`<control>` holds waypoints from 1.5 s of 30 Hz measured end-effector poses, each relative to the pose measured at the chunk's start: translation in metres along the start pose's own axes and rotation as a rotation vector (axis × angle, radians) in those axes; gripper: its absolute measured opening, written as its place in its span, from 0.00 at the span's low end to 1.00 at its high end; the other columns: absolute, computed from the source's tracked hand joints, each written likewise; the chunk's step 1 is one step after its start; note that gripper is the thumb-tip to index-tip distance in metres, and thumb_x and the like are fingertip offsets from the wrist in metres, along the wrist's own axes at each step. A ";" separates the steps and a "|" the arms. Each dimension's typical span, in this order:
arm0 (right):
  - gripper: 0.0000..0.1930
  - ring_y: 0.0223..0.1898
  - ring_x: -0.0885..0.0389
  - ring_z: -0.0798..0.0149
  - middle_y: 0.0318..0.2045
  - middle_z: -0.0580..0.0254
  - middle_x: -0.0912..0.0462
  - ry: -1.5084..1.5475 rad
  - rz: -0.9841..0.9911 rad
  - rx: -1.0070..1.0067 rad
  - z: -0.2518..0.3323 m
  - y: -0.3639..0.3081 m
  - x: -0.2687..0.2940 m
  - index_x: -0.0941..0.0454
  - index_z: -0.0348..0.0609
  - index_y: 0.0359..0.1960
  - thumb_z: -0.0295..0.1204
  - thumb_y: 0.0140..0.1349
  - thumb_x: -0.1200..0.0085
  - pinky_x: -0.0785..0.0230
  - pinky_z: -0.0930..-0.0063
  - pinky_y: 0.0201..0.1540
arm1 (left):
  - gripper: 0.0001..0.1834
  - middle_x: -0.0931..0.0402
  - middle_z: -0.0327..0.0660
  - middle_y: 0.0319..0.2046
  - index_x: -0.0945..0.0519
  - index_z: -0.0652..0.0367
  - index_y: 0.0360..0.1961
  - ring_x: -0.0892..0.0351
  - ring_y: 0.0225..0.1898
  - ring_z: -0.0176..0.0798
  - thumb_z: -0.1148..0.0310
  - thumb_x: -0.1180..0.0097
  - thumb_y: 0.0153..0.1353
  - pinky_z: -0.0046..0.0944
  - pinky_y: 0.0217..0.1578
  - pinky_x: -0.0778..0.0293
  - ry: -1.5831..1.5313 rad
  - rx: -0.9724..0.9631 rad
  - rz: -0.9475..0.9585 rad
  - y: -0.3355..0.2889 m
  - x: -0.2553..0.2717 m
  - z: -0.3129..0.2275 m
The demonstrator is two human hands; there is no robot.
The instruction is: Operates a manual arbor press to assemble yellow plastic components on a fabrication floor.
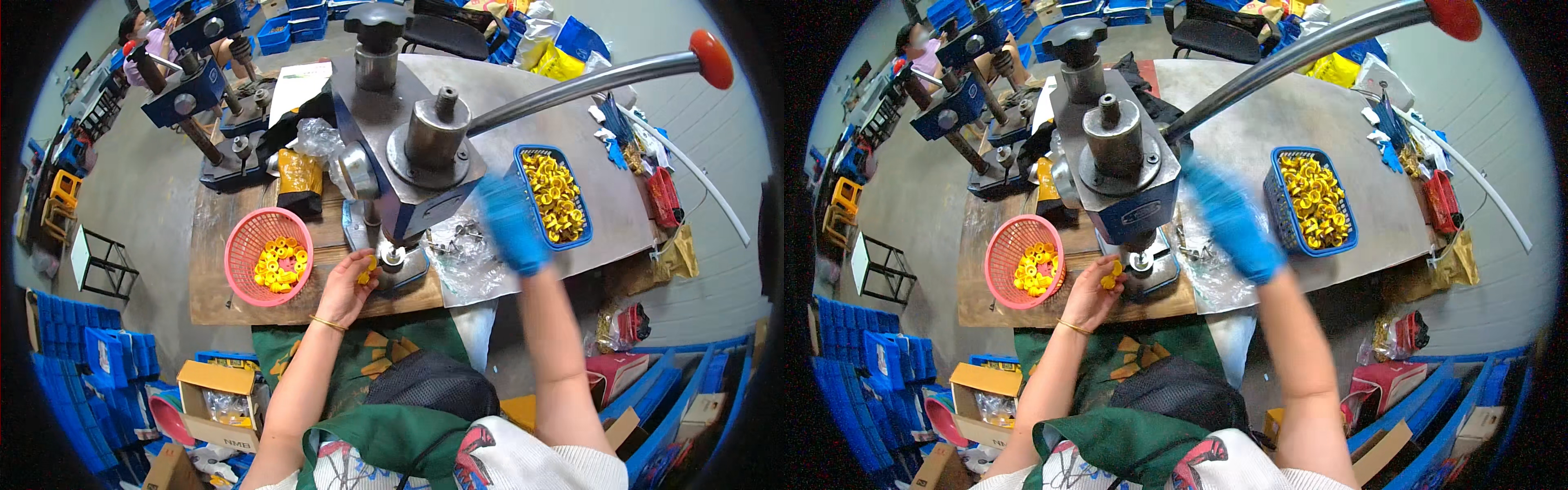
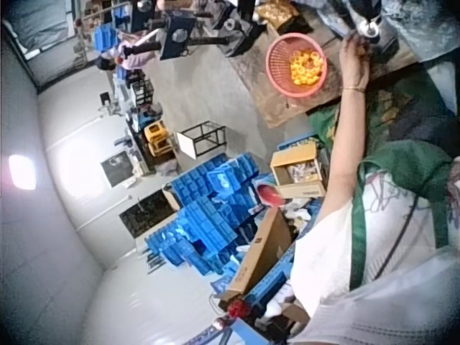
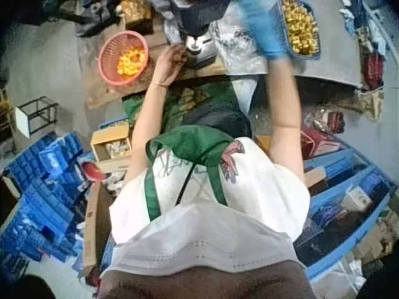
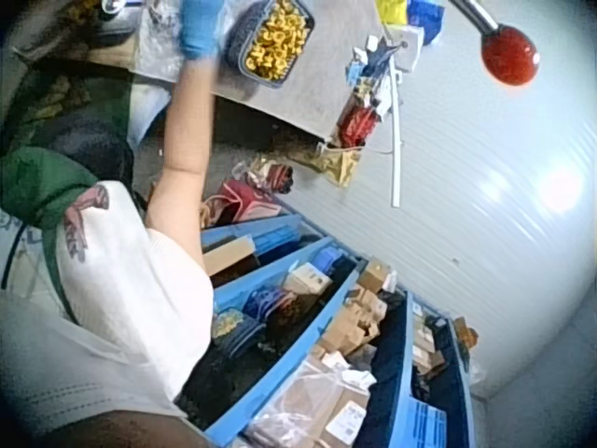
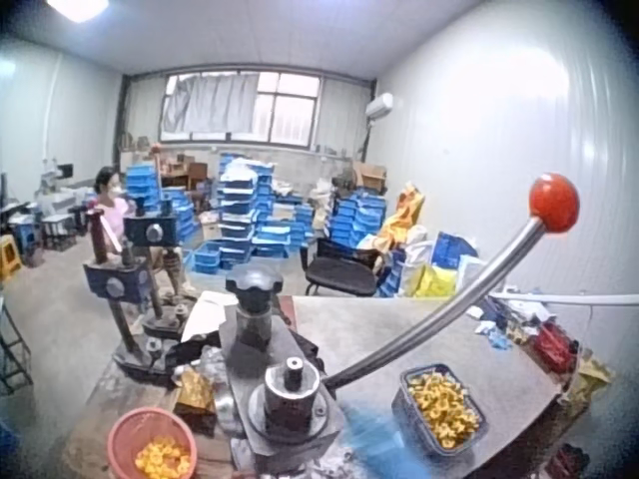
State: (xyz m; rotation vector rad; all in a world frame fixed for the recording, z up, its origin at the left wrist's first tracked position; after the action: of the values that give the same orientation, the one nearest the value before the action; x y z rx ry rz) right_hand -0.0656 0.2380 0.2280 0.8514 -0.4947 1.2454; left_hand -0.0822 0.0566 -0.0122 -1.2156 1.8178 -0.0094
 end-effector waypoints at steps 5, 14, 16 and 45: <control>0.11 0.33 0.29 0.44 0.28 0.46 0.28 0.166 0.079 0.199 -0.051 -0.049 -0.162 0.31 0.38 0.36 0.30 0.55 0.48 0.35 0.59 0.35 | 0.12 0.28 0.32 0.30 0.27 0.58 0.42 0.28 0.31 0.28 0.74 0.46 0.56 0.25 0.26 0.32 0.056 0.007 -0.006 0.005 0.013 0.002; 0.15 0.33 0.25 0.48 0.30 0.48 0.26 0.127 0.046 -0.017 -0.078 -0.048 -0.149 0.32 0.36 0.40 0.30 0.53 0.47 0.33 0.62 0.36 | 0.14 0.26 0.36 0.25 0.25 0.64 0.35 0.28 0.28 0.29 0.73 0.37 0.47 0.29 0.32 0.30 0.929 -0.489 -0.056 0.017 -0.021 -0.036; 0.18 0.32 0.24 0.51 0.31 0.48 0.25 0.253 -0.083 0.006 -0.081 -0.046 -0.124 0.34 0.39 0.44 0.30 0.51 0.46 0.31 0.64 0.35 | 0.14 0.26 0.37 0.26 0.25 0.64 0.34 0.28 0.28 0.29 0.73 0.36 0.46 0.29 0.31 0.31 1.009 -0.504 -0.045 0.022 -0.029 -0.032; 0.15 0.40 0.24 0.61 0.38 0.52 0.22 0.133 -0.081 -0.136 -0.037 0.013 -0.024 0.27 0.37 0.44 0.29 0.55 0.49 0.34 0.71 0.47 | 0.20 0.26 0.33 0.32 0.25 0.63 0.45 0.29 0.33 0.25 0.75 0.39 0.49 0.26 0.36 0.31 0.860 -0.491 -0.024 0.008 0.000 -0.025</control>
State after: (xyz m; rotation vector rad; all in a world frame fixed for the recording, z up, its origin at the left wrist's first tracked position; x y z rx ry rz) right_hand -0.0892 0.2537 0.1911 0.6630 -0.4285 1.1715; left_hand -0.1050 0.0492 -0.0012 -1.7450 2.6505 -0.1218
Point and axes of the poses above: each hand's wrist, its own y-axis towards the middle knuckle, its own x-axis out of the back of the hand, z = x × y, the point moved 10 cm from there along y, towards the middle knuckle
